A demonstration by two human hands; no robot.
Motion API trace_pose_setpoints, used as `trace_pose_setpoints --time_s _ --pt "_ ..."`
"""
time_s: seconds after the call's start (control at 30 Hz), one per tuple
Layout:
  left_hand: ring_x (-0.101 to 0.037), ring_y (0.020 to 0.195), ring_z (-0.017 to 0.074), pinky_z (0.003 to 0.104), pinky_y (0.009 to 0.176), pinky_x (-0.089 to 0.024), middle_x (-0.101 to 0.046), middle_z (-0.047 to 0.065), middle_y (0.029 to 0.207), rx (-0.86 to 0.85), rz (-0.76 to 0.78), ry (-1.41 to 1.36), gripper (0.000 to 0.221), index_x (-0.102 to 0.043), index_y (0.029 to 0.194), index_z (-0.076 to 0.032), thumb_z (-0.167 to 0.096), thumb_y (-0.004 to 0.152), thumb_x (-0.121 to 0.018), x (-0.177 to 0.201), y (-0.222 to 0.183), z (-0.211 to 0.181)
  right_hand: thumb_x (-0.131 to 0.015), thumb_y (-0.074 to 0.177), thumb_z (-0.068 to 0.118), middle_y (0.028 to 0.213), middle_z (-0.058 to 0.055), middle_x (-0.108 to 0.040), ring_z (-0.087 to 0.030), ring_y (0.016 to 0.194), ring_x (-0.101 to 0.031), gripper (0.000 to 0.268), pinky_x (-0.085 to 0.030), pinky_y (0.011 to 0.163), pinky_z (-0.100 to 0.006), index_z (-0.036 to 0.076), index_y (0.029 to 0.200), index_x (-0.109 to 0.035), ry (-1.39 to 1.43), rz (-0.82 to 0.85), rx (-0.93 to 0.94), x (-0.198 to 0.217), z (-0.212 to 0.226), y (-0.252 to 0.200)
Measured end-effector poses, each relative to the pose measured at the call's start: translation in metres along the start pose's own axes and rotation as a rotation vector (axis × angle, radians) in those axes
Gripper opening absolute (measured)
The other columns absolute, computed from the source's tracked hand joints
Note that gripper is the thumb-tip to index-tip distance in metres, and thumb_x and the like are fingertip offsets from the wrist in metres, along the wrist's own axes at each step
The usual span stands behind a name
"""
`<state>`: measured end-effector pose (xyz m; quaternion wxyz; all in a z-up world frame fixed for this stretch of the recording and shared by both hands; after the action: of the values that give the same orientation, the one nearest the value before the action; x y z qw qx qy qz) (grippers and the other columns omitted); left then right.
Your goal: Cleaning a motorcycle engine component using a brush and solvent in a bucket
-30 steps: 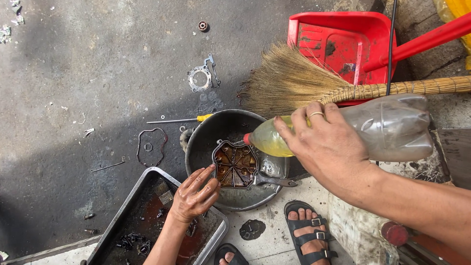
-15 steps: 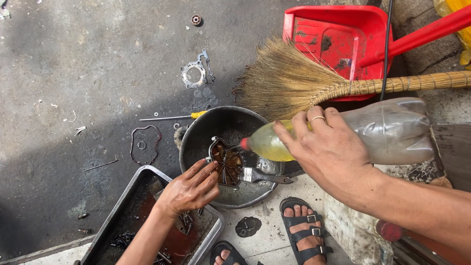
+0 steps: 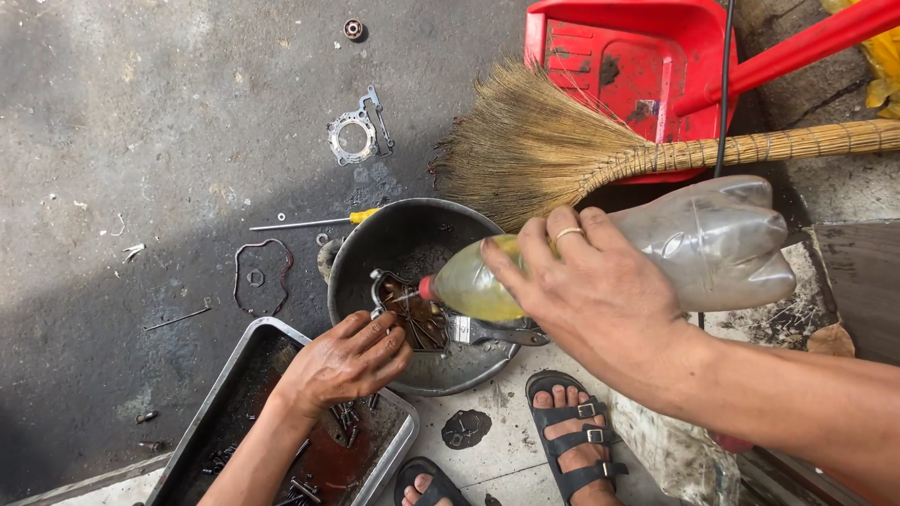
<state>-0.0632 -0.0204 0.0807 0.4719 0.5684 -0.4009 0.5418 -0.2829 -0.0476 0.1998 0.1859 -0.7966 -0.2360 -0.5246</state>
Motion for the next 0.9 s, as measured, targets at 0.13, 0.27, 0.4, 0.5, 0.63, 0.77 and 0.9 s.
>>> trace_pose_setpoints --time_s 0.13,0.27,0.4,0.5,0.63,0.77,0.9 --pt "-0.06 0.117 0.022 0.038 0.098 -0.051 -0.066 0.005 0.116 -0.053 0.032 0.031 0.026 -0.066 0.109 -0.013 -0.016 0.084 -0.07 -0.002 -0.001 -0.002 -0.066 0.074 0.017 0.105 -0.02 -0.067 -0.029 0.083 -0.06 0.066 -0.049 0.082 -0.041 0.012 0.139 -0.059 0.044 0.002 0.059 0.006 0.012 -0.006" --pt "-0.056 0.122 0.0258 0.042 0.099 -0.047 -0.068 0.005 0.118 -0.074 0.234 -0.04 0.034 -0.066 0.117 -0.012 -0.022 0.084 -0.068 -0.015 -0.007 -0.001 -0.063 0.078 0.023 0.105 -0.021 -0.067 -0.03 0.089 -0.059 0.061 -0.048 0.084 -0.04 0.011 0.137 -0.063 -0.027 -0.063 0.026 0.005 0.012 -0.005" --pt "-0.057 0.114 0.026 0.042 0.095 -0.047 -0.069 0.007 0.112 -0.085 0.361 -0.084 0.031 -0.069 0.113 -0.009 -0.022 0.086 -0.066 0.002 0.007 0.002 -0.063 0.08 0.022 0.107 -0.019 -0.067 -0.029 0.092 -0.06 0.056 -0.047 0.086 -0.039 0.014 0.135 -0.065 0.008 -0.139 -0.023 0.008 0.009 -0.002" --pt "-0.055 0.108 0.0286 0.042 0.092 -0.044 -0.07 0.008 0.101 -0.154 0.54 -0.014 0.012 -0.07 0.096 -0.012 -0.021 0.088 -0.065 -0.001 0.014 0.001 -0.063 0.083 0.024 0.099 -0.019 -0.068 -0.03 0.09 -0.061 0.047 -0.048 0.086 -0.04 0.009 0.128 -0.066 0.004 -0.106 -0.027 0.002 0.012 -0.004" --pt "-0.057 0.105 0.0326 0.048 0.096 -0.043 -0.071 0.014 0.108 -0.249 0.852 -0.003 0.016 -0.072 0.097 -0.008 -0.019 0.089 -0.065 -0.009 0.011 0.003 -0.06 0.085 0.024 0.11 -0.023 -0.068 -0.034 0.099 -0.061 0.052 -0.047 0.09 -0.044 0.011 0.136 -0.064 0.064 -0.165 -0.06 -0.002 0.007 -0.006" --pt "-0.054 0.107 0.0291 0.045 0.092 -0.045 -0.07 0.007 0.102 -0.09 0.672 -0.129 0.013 -0.073 0.089 -0.013 -0.023 0.084 -0.066 0.018 0.018 0.013 -0.059 0.086 0.028 0.11 -0.025 -0.068 -0.036 0.102 -0.062 0.052 -0.046 0.093 -0.046 0.009 0.135 -0.064 0.074 -0.137 -0.079 -0.01 0.001 -0.008" --pt "-0.055 0.109 0.0297 0.046 0.091 -0.045 -0.066 0.007 0.11 -0.062 0.569 -0.139 0.018 -0.069 0.095 -0.013 -0.024 0.082 -0.064 0.016 -0.001 0.002 -0.056 0.091 0.028 0.108 -0.021 -0.067 -0.035 0.103 -0.06 0.043 -0.045 0.094 -0.046 0.009 0.129 -0.065 -0.027 -0.157 -0.169 -0.022 -0.013 -0.013"
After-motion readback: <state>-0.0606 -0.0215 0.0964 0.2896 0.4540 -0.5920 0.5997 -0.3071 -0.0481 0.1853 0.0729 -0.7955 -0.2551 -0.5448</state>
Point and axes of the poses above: each hand's wrist, its own y-axis towards the middle knuckle, its own x-axis out of the back of the hand, z = x × y, the point moved 7 cm from there along y, towards the middle knuckle
